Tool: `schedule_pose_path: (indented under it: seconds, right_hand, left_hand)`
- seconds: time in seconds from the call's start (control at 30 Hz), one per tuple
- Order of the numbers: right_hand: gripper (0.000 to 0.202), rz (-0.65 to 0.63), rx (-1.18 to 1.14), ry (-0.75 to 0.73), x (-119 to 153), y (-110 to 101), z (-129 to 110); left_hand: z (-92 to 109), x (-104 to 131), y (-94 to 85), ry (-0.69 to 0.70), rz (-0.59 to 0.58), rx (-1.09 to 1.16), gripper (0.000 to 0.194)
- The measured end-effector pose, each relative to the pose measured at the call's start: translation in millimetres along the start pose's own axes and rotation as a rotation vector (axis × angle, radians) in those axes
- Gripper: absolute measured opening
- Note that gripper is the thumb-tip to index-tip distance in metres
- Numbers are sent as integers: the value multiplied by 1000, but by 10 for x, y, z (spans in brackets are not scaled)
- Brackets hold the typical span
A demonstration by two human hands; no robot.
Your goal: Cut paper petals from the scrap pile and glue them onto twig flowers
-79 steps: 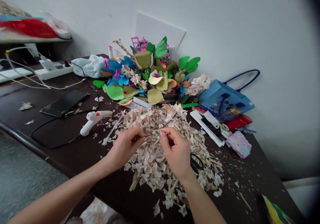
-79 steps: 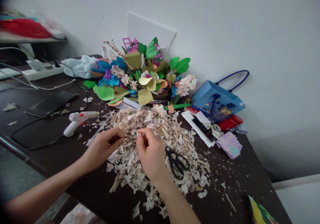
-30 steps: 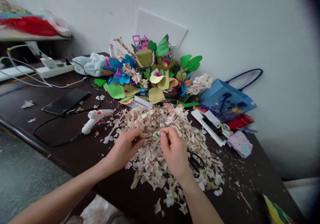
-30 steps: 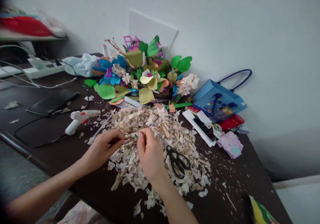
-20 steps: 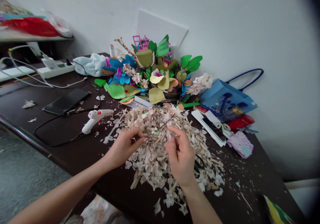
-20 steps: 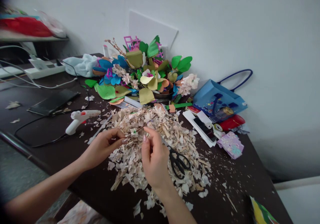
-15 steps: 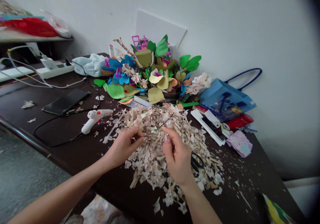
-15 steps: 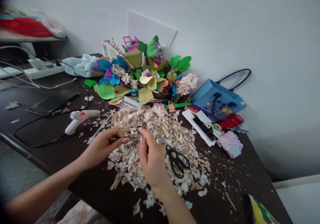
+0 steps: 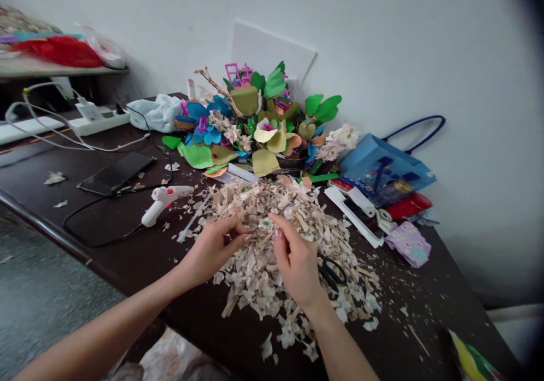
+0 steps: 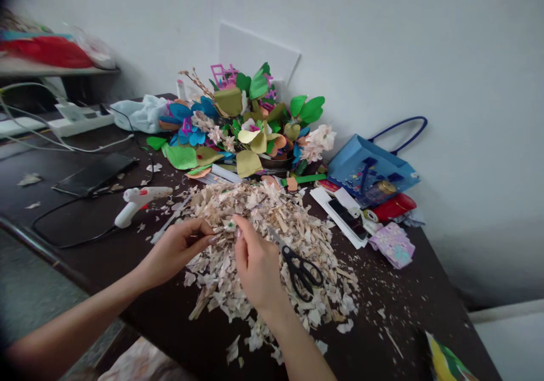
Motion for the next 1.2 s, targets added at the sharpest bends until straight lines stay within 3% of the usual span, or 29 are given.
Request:
schedule_pose_path:
  seconds: [0.27, 0.53, 1.2]
  right_hand:
    - [36, 21, -71, 6, 53, -31, 21]
    - [32, 164, -127, 9, 171, -170, 43]
    - [22, -67, -171, 235, -3, -12, 91]
  left_hand:
    - [18, 10, -3, 24, 15, -39, 14]
    - [54, 29, -38, 71, 55, -134, 13]
    - [83, 84, -4, 150, 50, -207, 11]
Point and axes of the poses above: each hand's wrist, its own x-axis away from the middle knuckle, its own y-axis out of the palm, z = x × y, the point moved 10 cm from there along -x, towards the middle knuckle
